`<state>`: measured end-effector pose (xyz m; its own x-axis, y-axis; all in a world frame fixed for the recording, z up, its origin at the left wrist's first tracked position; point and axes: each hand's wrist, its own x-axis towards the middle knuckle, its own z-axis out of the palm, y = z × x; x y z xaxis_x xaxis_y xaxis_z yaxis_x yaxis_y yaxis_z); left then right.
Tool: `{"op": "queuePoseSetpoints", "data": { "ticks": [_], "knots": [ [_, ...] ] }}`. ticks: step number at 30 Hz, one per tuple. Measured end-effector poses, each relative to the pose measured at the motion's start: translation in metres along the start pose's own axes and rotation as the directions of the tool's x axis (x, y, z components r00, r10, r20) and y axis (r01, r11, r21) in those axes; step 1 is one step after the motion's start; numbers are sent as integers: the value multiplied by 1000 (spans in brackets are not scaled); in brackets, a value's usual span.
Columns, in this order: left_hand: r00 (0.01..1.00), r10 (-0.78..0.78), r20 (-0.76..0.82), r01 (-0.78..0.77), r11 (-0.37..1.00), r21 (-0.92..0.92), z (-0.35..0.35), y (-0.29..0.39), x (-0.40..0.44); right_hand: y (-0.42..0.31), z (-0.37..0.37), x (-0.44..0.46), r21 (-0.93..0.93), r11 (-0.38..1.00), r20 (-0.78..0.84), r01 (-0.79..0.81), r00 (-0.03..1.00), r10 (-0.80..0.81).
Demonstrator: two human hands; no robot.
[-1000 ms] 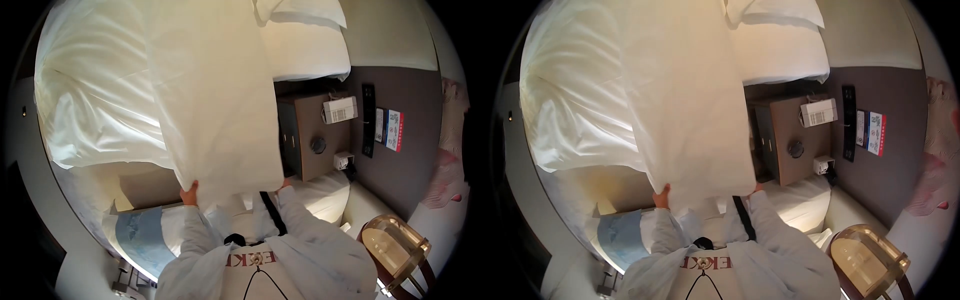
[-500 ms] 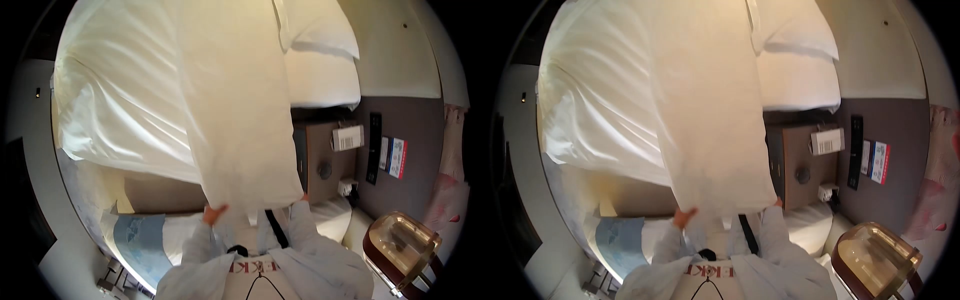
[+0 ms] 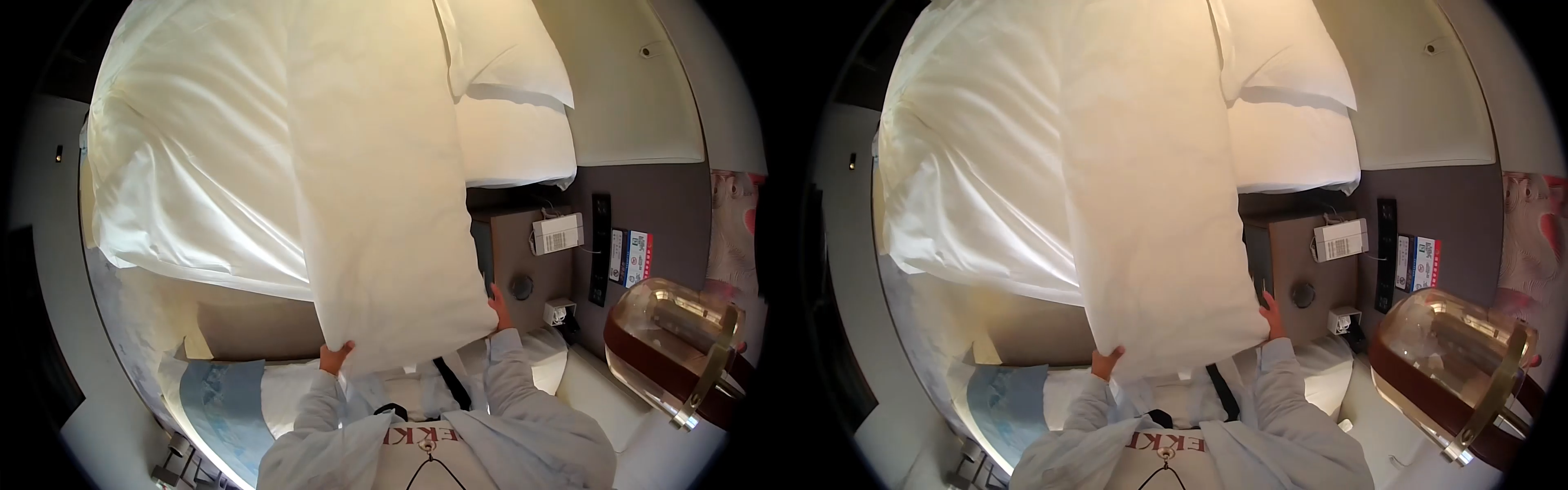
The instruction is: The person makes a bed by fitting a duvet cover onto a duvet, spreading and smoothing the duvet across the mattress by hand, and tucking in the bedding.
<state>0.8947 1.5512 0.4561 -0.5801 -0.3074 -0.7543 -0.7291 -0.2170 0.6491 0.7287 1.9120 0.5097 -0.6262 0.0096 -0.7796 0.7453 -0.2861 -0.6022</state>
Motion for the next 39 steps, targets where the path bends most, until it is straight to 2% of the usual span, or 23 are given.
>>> {"op": "queuePoseSetpoints", "data": {
  "ticks": [2, 5, 6, 10, 11, 14, 15, 16, 17, 18, 19, 20, 21, 22, 24, 25, 27, 30, 32, 33, 34, 36, 39],
  "knots": [
    [999, -53, 15, 52, 999, 14, -9, -15, -2, 50, -37, 2, 76, 995, -216, -68, 973, 83],
    [993, 2, -116, 2, 999, 33, -7, -24, 16, 93, -41, 9, 138, 989, -232, -55, 969, 87],
    [990, 70, -120, -52, 989, 142, -12, -33, 22, 100, -40, 14, 137, 990, -224, -38, 972, 69],
    [971, -158, -177, 192, 961, 200, -23, -52, 24, 112, -42, 27, 155, 988, -208, -4, 977, 36],
    [965, -118, -233, 167, 965, 204, -20, -65, 27, 112, -41, 31, 185, 983, -206, -8, 977, 46],
    [950, -124, -286, 177, 970, 166, -15, -51, 17, 107, -36, 34, 448, 894, -284, -20, 945, 164],
    [945, -137, -298, 191, 969, 160, -18, -54, 21, 95, -24, 29, 508, 858, -359, -69, 889, 283],
    [938, -104, -331, 179, 962, 204, -20, -63, 24, 106, -37, 37, 498, 863, -366, -83, 882, 297],
    [931, -79, -358, 176, 953, 247, -20, -74, 23, 123, -67, 52, 610, 787, -369, -88, 848, 381],
    [901, -123, -417, 268, 912, 310, -23, -83, 28, 131, -86, 58, 710, 701, -363, -73, 814, 453],
    [885, -45, -464, 157, 966, 205, -20, -95, 34, 128, -83, 54, 596, 800, -446, -73, 798, 405],
    [915, -183, -359, 201, 980, 12, -19, -90, 35, 123, -74, 54, 471, 879, -523, -75, 779, 346],
    [955, -159, -250, 165, 986, 1, -17, -84, 35, 108, -62, 47, 375, 916, -490, -144, 808, 327],
    [954, -182, -238, 187, 982, -2, -16, -82, 36, 93, -49, 39, 269, 939, -450, -215, 834, 319],
    [983, -70, -169, 82, 995, 60, -11, -77, 40, 77, -36, 48, 283, 937, -498, -205, 804, 326],
    [984, -72, -162, 82, 995, 54, -12, -74, 40, 69, -26, 53, 278, 939, -504, -200, 803, 320],
    [981, -37, -193, 34, 999, -19, -13, -64, 40, 51, 0, 62, 176, 974, -398, -144, 894, 204],
    [962, -86, -260, 47, 987, -154, -23, -37, 33, 18, 67, 60, 168, 984, -298, -61, 948, 110],
    [951, -59, -305, 5, 984, -176, -36, -21, 28, -2, 110, 62, 157, 985, -205, -65, 974, 97],
    [942, -43, -332, -16, 984, -175, -46, -16, 23, -7, 128, 62, 143, 988, -63, -60, 996, 69],
    [933, -29, -358, -38, 983, -179, -56, -12, 19, -10, 146, 61, 134, 990, 86, -52, 995, 41],
    [930, -87, -356, -46, 936, -348, -74, -5, 9, -20, 192, 52, 82, 993, 194, -86, 979, 68],
    [883, -136, -449, -72, 906, -417, -101, -8, -3, -28, 253, 48, 4, 992, 335, -129, 935, 120]
  ]
}}
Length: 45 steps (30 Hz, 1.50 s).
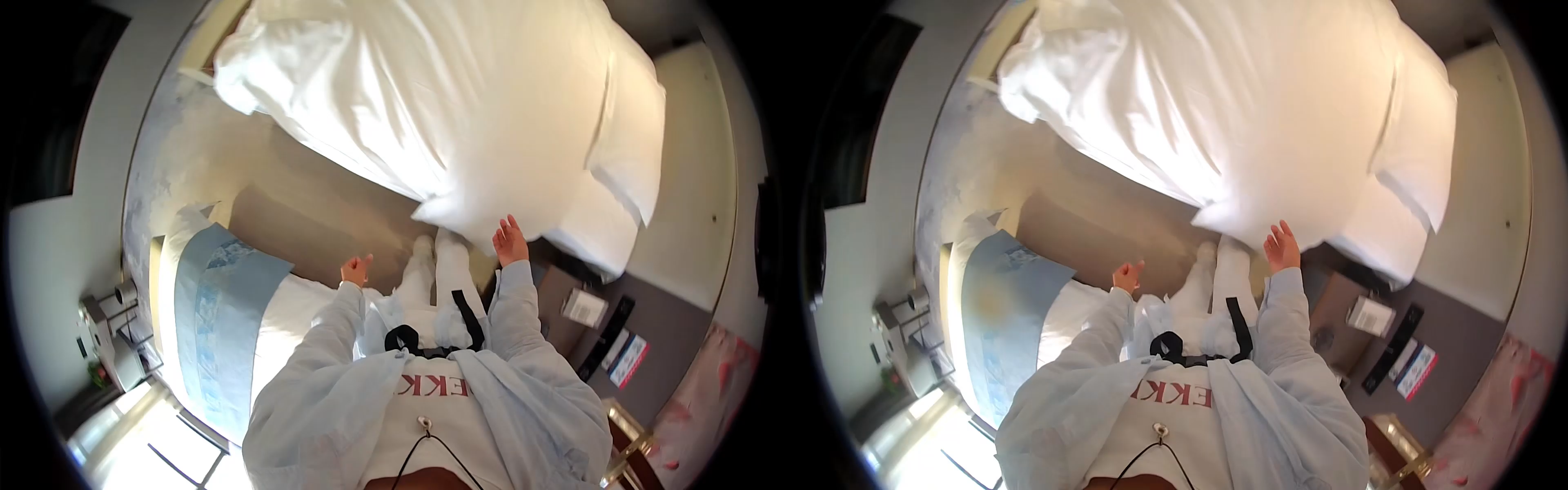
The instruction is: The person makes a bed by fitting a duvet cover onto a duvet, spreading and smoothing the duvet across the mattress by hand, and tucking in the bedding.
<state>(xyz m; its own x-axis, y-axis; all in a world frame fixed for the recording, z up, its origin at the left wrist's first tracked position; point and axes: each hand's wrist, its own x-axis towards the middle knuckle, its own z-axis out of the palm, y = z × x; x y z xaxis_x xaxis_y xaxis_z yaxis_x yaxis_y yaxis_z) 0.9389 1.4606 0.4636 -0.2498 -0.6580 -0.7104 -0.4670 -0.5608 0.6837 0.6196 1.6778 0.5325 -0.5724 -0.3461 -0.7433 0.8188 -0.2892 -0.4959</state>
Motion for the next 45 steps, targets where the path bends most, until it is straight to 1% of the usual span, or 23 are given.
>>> {"op": "queuePoseSetpoints", "data": {
  "ticks": [5, 7, 8, 10, 15, 18, 20, 21, 23, 26, 28, 31, 33, 34, 36, 37, 38, 39, 40, 41, 43, 44, 45],
  "knots": [
    [995, -20, -101, 1, 982, -190, -38, 5, 16, -6, 104, 29, -54, 999, 147, -4, 989, 12],
    [988, -123, -95, 84, 937, -338, -54, 13, 28, 1, 136, 46, -46, 999, 219, 7, 976, 3],
    [988, -100, -119, 54, 939, -339, -61, 21, 35, 3, 152, 57, -56, 998, 217, -9, 976, 21],
    [974, -140, -179, 31, 863, -505, -78, 38, 44, 13, 181, 85, -102, 994, 174, -27, 984, 45],
    [953, -172, -248, 10, 839, -544, -131, 97, 80, 69, 287, 157, -179, 968, 115, -175, 974, 198],
    [941, -211, -263, 23, 818, -574, -164, 127, 103, 110, 378, 163, -220, 950, 232, -221, 934, 271],
    [937, -135, -322, -74, 825, -561, -185, 132, 131, 141, 446, 154, -346, 918, 283, -194, 911, 299],
    [936, -159, -315, -57, 811, -582, -193, 138, 137, 156, 473, 145, -424, 889, 297, -175, 900, 319],
    [928, -137, -346, -144, 725, -674, -216, 161, 152, 196, 516, 143, -459, 855, 322, -244, 851, 415],
    [905, -242, -349, -112, 658, -745, -262, 188, 184, 262, 559, 148, -577, 733, 271, -360, 763, 587],
    [917, -188, -352, -164, 627, -761, -292, 213, 210, 303, 584, 158, -694, 621, 230, -364, 705, 670],
    [952, -111, -285, -148, 645, -749, -340, 258, 241, 370, 615, 188, -543, 728, 193, -419, 781, 594],
    [976, 4, -220, -157, 713, -684, -368, 273, 277, 416, 631, 223, -509, 767, 126, -390, 848, 514],
    [983, 39, -181, -152, 728, -669, -381, 277, 296, 446, 619, 260, -589, 786, 238, -189, 889, 392],
    [990, 105, -99, -140, 858, -494, -402, 287, 332, 440, 664, 256, -628, 752, 81, -202, 943, 322],
    [989, 130, -75, -150, 891, -428, -410, 299, 346, 447, 667, 272, -806, 586, 247, 78, 945, 215],
    [998, 63, -23, -66, 843, -533, -424, 325, 350, 466, 644, 321, -891, 296, 367, 344, 930, 25],
    [999, -3, 39, 27, 788, -615, -440, 343, 355, 462, 667, 319, -852, 511, 171, 118, 984, 58],
    [999, 37, 29, -18, 869, -495, -452, 346, 378, 459, 690, 318, -672, 735, -43, -95, 995, 90],
    [998, 37, 47, -11, 885, -465, -464, 365, 392, 454, 715, 314, -420, 882, -245, -213, 963, 116],
    [993, -48, 105, 87, 906, -414, -482, 405, 413, 438, 745, 282, -215, 956, -83, -200, 979, 186],
    [992, -34, 118, 85, 884, -460, -485, 414, 431, 438, 760, 280, -186, 964, -95, -189, 980, 174],
    [991, -21, 130, 84, 859, -505, -487, 422, 449, 441, 777, 282, -294, 945, -115, -144, 987, 115]
  ]
}}
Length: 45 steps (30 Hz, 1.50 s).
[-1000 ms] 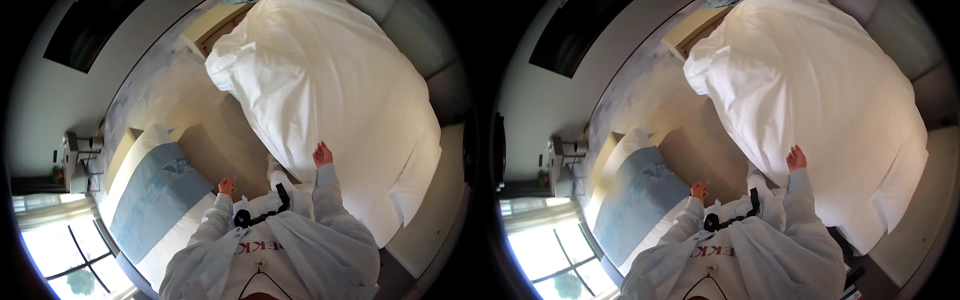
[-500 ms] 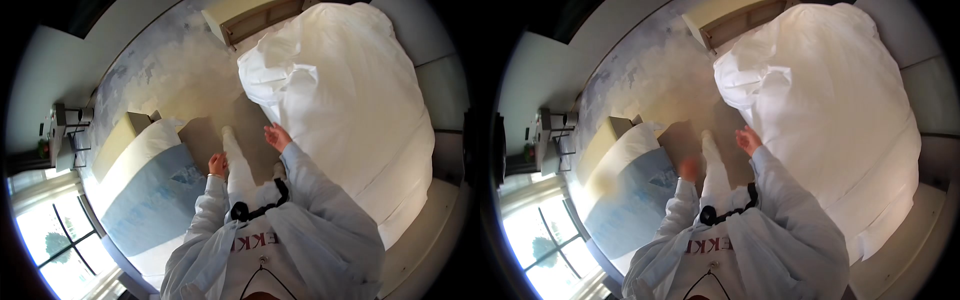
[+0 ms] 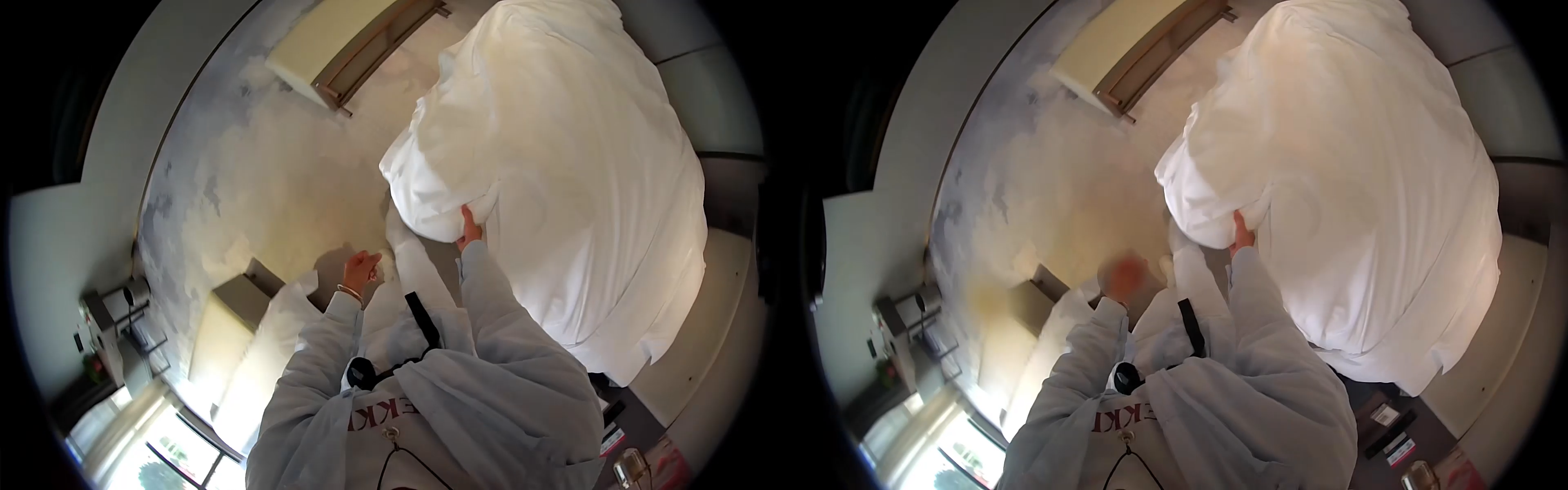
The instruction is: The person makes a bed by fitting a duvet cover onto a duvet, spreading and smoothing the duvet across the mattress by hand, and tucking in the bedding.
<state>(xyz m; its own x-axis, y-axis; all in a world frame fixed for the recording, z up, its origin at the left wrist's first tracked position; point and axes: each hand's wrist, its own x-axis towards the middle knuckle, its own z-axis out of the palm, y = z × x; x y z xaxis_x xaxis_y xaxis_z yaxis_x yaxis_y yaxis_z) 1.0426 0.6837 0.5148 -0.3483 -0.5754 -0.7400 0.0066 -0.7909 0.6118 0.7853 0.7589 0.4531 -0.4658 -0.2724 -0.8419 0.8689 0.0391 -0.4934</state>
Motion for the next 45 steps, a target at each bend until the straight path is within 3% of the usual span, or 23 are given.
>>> {"op": "queuePoseSetpoints", "data": {
  "ticks": [6, 8, 9, 10, 12, 14, 17, 20, 21, 23, 25, 26, 28, 30, 32, 33, 35, 37, 38, 39, 40, 41, 45],
  "knots": [
    [862, -505, 47, 504, 863, 28, 36, 71, 78, -12, 92, -49, -207, 978, 139, -23, 989, 53],
    [607, -649, 459, 728, 685, 4, 74, 109, 97, -35, 112, -66, -208, 978, 238, -22, 969, 73],
    [579, -673, 460, 746, 666, 35, 95, 130, 96, -53, 127, -86, -202, 979, 361, -4, 929, 78],
    [757, -462, 463, 467, 877, 112, 115, 151, 88, -60, 136, -99, -197, 980, 476, 18, 876, 80],
    [828, -215, 518, 134, 973, 189, 134, 166, 103, -53, 140, -108, -121, 990, 433, 78, 901, -18],
    [722, -523, 452, 597, 801, -27, 133, 178, 144, -48, 154, -117, -115, 988, 407, 107, 912, -52],
    [781, -437, 445, 492, 871, -8, 111, 276, 120, 19, 153, -111, 5, 999, 309, 49, 950, -48],
    [895, -23, 445, -19, 996, 90, 31, 343, 93, 23, 213, -134, -593, 768, 435, 240, 899, 54],
    [904, 78, 421, -150, 979, 140, 13, 361, 101, 46, 238, -128, -587, 786, 421, 195, 903, 90],
    [1000, 2, -4, 0, 914, 406, -88, 337, 168, 108, 274, -115, -556, 817, 404, 154, 909, 103],
    [1000, 22, -12, -7, 705, 709, -144, 302, 212, 189, 282, -82, 42, 870, -17, -490, 871, 491],
    [998, -52, -48, 68, 882, 466, -181, 266, 245, 217, 278, -63, 67, 872, -25, -485, 873, 487],
    [970, -168, -176, 238, 812, 533, -186, 265, 278, 272, 256, -30, 458, 831, -317, -316, 815, 485],
    [970, -160, -183, 238, 769, 593, -159, 284, 292, 306, 225, -4, 710, 704, -236, -5, 940, 245],
    [973, -149, -178, 230, 727, 647, -140, 315, 282, 261, 237, -16, 552, 786, -538, 279, 839, 81],
    [994, -108, 28, 77, 843, 532, -126, 327, 273, 244, 245, -24, 555, 779, -556, 292, 827, 85],
    [973, -38, 225, -48, 930, 364, -129, 320, 282, 216, 255, -31, -217, 921, -592, 324, 706, -388],
    [994, 107, -29, -79, 867, 491, -202, 296, 324, 252, 256, -27, -425, 881, -455, 210, 791, -408],
    [994, -39, -103, 96, 770, 631, -242, 293, 341, 304, 248, -14, -314, 949, -508, 34, 838, -198],
    [966, -164, -198, 257, 629, 733, -281, 289, 353, 348, 241, -3, -423, 882, -662, -208, 735, -145],
    [991, -46, -127, 128, 610, 782, -304, 282, 358, 344, 242, -23, -627, 752, -668, -202, 636, -386],
    [971, -54, -232, 190, 763, 618, -288, 293, 343, 296, 254, -47, -89, 921, -738, -380, 646, 195],
    [961, -181, -210, 268, 798, 539, -241, 322, 326, 265, 246, -45, 183, 953, -442, -242, 845, 300]
  ]
}}
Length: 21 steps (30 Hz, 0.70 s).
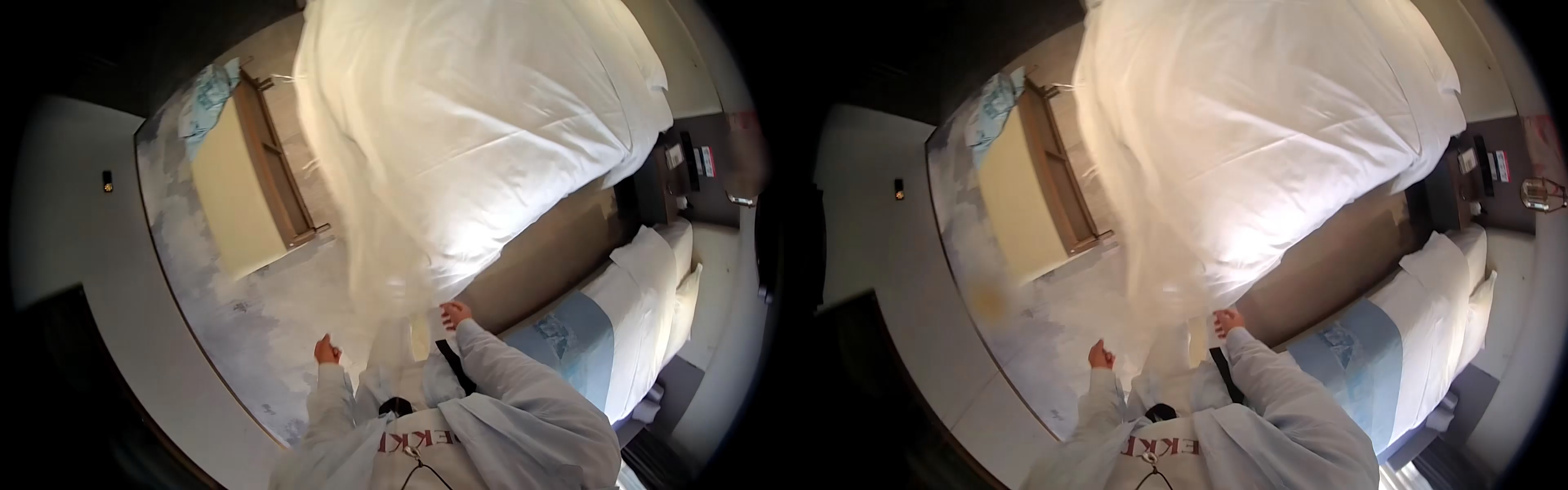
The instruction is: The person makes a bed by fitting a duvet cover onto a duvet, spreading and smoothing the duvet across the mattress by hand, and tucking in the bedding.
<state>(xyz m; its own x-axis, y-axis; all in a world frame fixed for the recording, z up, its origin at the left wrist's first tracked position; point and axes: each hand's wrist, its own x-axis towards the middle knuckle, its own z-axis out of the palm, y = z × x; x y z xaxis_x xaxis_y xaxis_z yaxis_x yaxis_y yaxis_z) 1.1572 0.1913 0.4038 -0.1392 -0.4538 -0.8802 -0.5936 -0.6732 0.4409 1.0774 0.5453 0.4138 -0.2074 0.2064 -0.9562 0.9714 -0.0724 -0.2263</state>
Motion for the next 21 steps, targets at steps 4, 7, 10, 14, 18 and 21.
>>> {"op": "queuePoseSetpoints", "data": {
  "ticks": [4, 7, 10, 14, 18, 21],
  "knots": [
    [918, 167, 361, -251, 947, 201, 71, 56, -15, -127, 29, -85, 198, 906, 195, 374, 891, -410],
    [750, 320, 578, -416, 909, 36, 135, 121, -77, -215, 55, -180, 306, 767, 176, 564, 758, -628],
    [610, 388, 690, -419, 898, -135, 164, 167, -139, -248, 73, -241, 393, 642, 219, 658, 611, -761],
    [615, 370, 697, -487, 873, -34, 171, 170, -158, -253, 85, -250, 312, 656, 406, 687, 528, -746],
    [689, 206, 695, -348, 935, 68, 165, 169, -156, -262, 84, -227, 278, 791, 376, 545, 695, -612],
    [735, 142, 663, -293, 948, 122, 182, 195, -132, -296, 84, -179, 369, 819, 281, 439, 787, -549]
  ]
}}
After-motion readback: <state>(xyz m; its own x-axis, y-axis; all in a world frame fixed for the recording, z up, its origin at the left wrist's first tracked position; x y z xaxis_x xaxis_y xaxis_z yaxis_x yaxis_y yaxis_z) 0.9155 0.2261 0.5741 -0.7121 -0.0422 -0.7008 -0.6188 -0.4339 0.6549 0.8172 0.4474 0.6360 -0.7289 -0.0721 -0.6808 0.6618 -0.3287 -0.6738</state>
